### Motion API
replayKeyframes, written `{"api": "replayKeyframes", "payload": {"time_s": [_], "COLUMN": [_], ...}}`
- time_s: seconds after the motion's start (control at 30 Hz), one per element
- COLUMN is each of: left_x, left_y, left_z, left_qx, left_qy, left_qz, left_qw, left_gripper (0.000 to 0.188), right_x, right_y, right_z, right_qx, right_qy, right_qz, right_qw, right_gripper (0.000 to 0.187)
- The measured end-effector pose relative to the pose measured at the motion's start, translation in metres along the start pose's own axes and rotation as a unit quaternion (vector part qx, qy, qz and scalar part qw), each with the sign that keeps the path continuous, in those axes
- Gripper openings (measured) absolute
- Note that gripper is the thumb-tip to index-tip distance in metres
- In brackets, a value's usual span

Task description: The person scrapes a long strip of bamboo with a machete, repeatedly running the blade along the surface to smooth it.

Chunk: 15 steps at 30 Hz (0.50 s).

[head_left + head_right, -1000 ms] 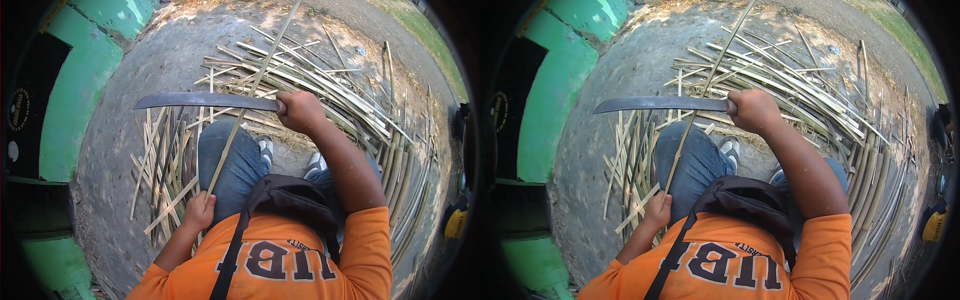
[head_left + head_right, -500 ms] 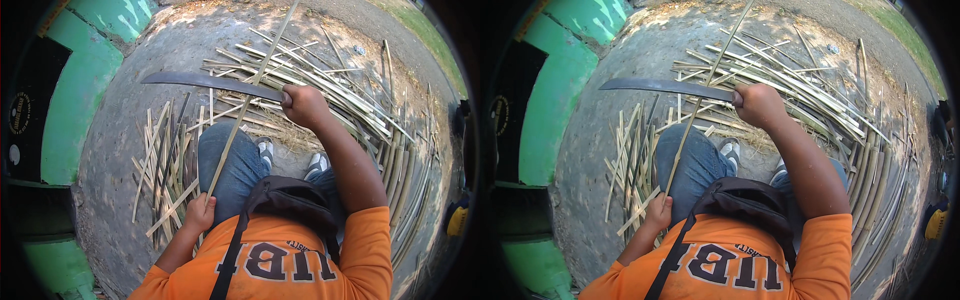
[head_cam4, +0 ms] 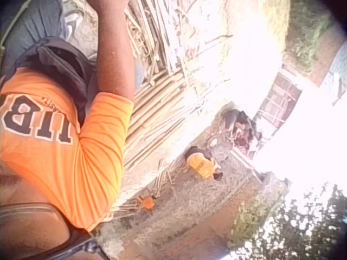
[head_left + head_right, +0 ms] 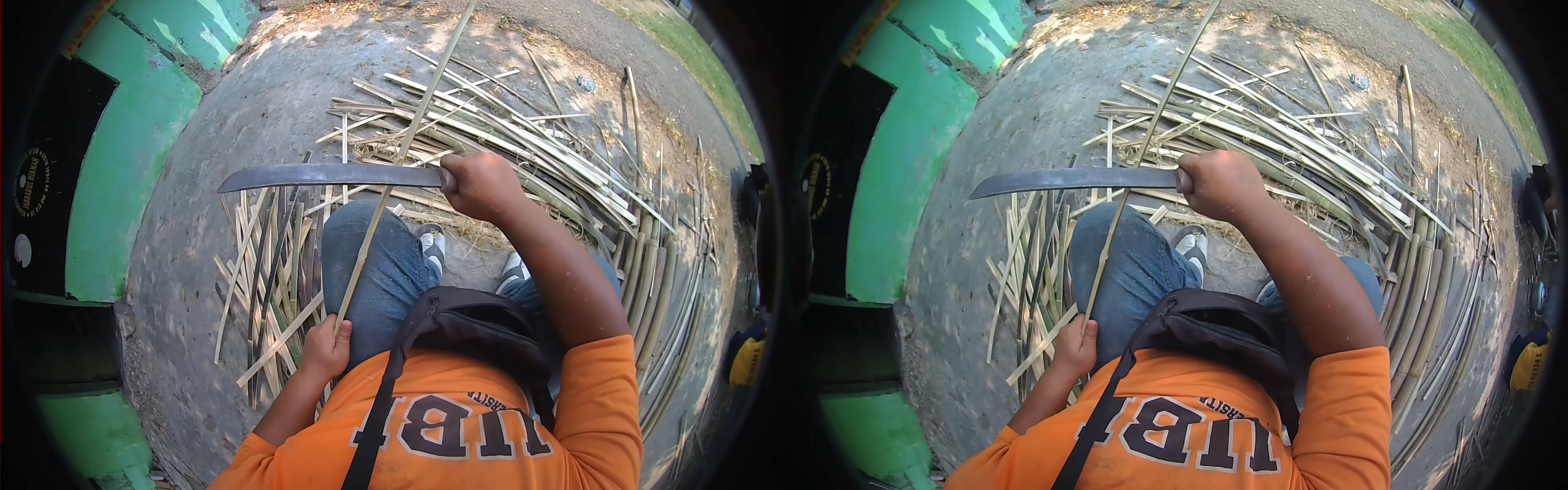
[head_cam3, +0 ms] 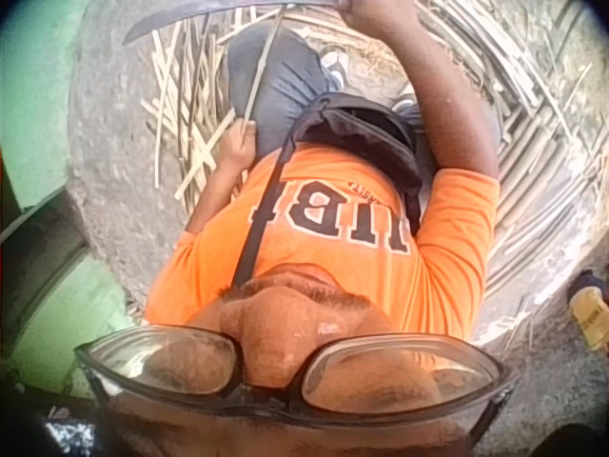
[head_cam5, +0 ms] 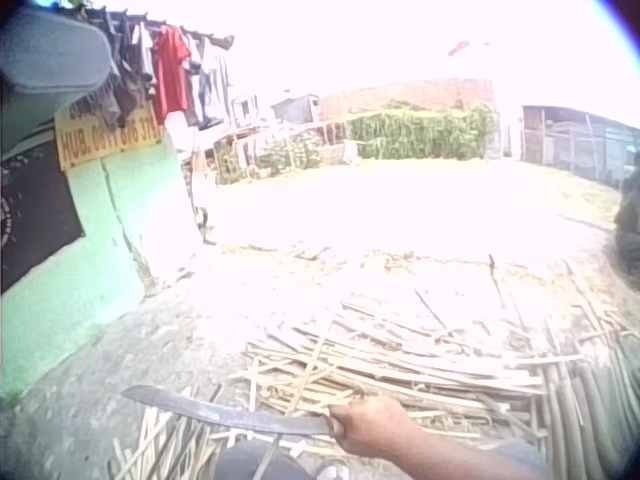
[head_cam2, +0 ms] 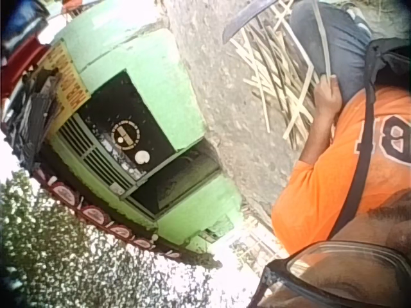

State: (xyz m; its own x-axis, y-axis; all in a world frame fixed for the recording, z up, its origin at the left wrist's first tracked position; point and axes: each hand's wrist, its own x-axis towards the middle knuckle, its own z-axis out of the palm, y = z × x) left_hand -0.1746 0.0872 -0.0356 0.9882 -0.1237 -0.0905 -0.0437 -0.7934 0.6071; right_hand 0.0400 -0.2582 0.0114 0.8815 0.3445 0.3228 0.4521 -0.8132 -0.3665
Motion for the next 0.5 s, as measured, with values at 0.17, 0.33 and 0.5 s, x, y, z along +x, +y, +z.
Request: {"api": "replayKeyframes", "payload": {"time_s": [0.17, 0.33, 0.5], "left_x": [0.0, 0.004, 0.0], "left_y": [0.002, 0.006, 0.001], "left_z": [-0.002, -0.003, 0.0], "left_qx": [-0.017, -0.012, -0.002], "left_qy": [-0.011, -0.007, -0.01], "left_qz": [-0.008, -0.003, -0.006], "left_qw": [1.0, 1.0, 1.0], "left_gripper": [0.052, 0.053, 0.053], "right_x": [-0.002, -0.003, -0.006], "right_y": [-0.024, 0.014, -0.01], "right_z": [-0.003, 0.005, -0.004], "right_qx": [-0.014, -0.009, 0.018], "right_qy": [-0.081, -0.002, -0.028], "right_qz": [0.0, 0.014, -0.024], "right_qw": [0.997, 1.0, 0.999], "right_gripper": [0.016, 0.008, 0.01]}}
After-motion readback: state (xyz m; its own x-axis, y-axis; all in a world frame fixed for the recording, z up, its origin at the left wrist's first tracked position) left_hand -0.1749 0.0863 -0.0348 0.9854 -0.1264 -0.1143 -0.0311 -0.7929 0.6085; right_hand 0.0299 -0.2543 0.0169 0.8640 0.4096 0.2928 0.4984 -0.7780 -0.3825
